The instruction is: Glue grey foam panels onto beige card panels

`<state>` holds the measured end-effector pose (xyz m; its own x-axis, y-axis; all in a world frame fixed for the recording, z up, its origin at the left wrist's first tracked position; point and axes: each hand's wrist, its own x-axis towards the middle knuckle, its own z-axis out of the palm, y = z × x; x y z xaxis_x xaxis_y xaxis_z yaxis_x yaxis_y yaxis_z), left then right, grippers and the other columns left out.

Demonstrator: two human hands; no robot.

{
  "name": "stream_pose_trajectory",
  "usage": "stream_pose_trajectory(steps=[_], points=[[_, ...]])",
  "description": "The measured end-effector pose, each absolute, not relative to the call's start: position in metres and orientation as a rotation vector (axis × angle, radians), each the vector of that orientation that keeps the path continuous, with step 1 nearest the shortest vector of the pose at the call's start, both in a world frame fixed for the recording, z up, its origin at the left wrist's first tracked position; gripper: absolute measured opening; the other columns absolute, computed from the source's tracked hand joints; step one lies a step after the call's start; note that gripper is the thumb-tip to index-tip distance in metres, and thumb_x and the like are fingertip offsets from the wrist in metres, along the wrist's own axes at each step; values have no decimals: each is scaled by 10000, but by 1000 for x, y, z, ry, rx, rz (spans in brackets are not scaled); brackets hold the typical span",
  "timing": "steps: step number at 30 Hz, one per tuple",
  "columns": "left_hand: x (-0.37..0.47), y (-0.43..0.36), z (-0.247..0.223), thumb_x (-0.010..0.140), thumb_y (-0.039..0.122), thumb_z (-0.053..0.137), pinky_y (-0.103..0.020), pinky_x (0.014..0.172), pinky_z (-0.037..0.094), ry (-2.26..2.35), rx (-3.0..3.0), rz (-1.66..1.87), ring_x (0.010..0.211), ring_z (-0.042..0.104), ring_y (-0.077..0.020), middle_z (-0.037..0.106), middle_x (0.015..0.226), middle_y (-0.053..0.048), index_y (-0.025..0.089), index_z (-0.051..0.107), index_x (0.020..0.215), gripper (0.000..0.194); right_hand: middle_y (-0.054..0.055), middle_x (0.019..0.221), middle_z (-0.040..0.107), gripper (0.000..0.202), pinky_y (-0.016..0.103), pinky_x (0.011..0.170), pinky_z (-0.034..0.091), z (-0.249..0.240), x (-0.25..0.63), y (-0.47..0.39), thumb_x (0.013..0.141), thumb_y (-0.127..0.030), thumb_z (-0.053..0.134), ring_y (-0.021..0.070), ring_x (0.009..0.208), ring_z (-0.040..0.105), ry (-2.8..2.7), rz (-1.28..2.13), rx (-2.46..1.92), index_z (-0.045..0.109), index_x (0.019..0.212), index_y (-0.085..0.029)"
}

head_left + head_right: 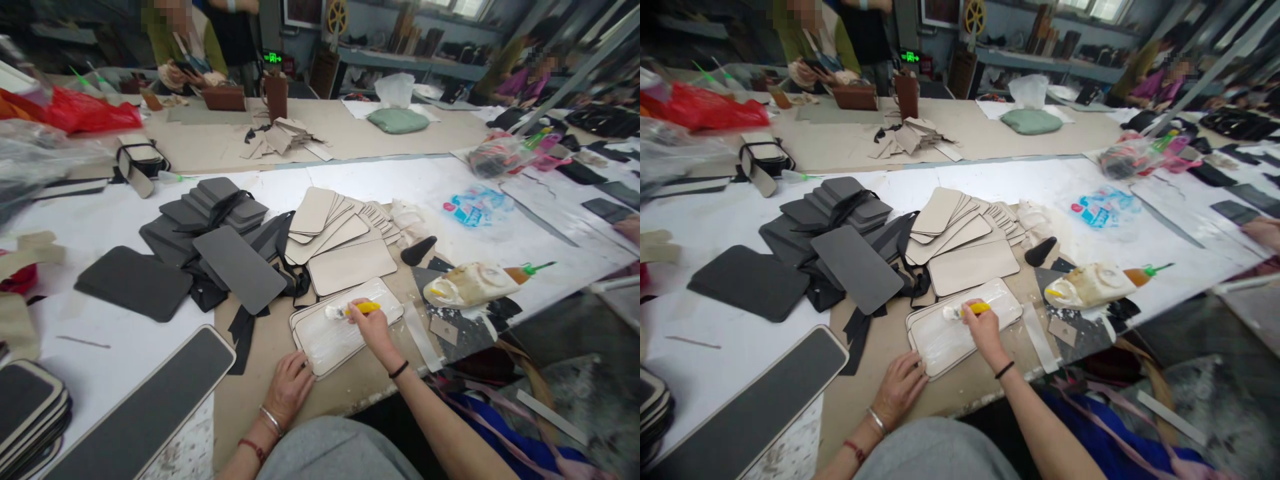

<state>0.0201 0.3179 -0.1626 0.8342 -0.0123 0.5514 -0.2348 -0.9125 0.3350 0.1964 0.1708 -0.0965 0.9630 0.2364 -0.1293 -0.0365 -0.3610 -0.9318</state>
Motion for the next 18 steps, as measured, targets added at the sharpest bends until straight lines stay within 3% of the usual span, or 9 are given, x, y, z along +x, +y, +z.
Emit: stream_pose_trajectory(steps=[9, 13, 18], points=[[11, 320, -180, 774, 185, 550, -320, 764, 541, -256, 2647, 846, 947, 596, -197, 662, 929, -72, 204, 634, 952, 197, 54, 588, 645, 418, 316, 583, 455, -92, 274, 79, 699, -568, 455, 233, 603, 620, 18, -20, -2317, 620, 734, -186], [59, 349, -200, 721, 325, 560, -398, 621, 569, -59, 2644, 747, 856, 631, -251, 672, 924, -35, 380, 670, 865, 189, 49, 622, 666, 419, 307, 586, 459, -88, 282, 79, 680, -580, 444, 236, 632, 630, -81, -57, -2335, 639, 746, -215], [142, 394, -179, 638, 470, 548, -484, 528, 537, 118, 2653, 841, 858, 630, -326, 667, 914, 34, 581, 611, 836, 236, 43, 534, 634, 327, 319, 494, 449, -73, 285, 85, 649, -552, 503, 244, 520, 601, -115, -120, -2285, 648, 667, -259]])
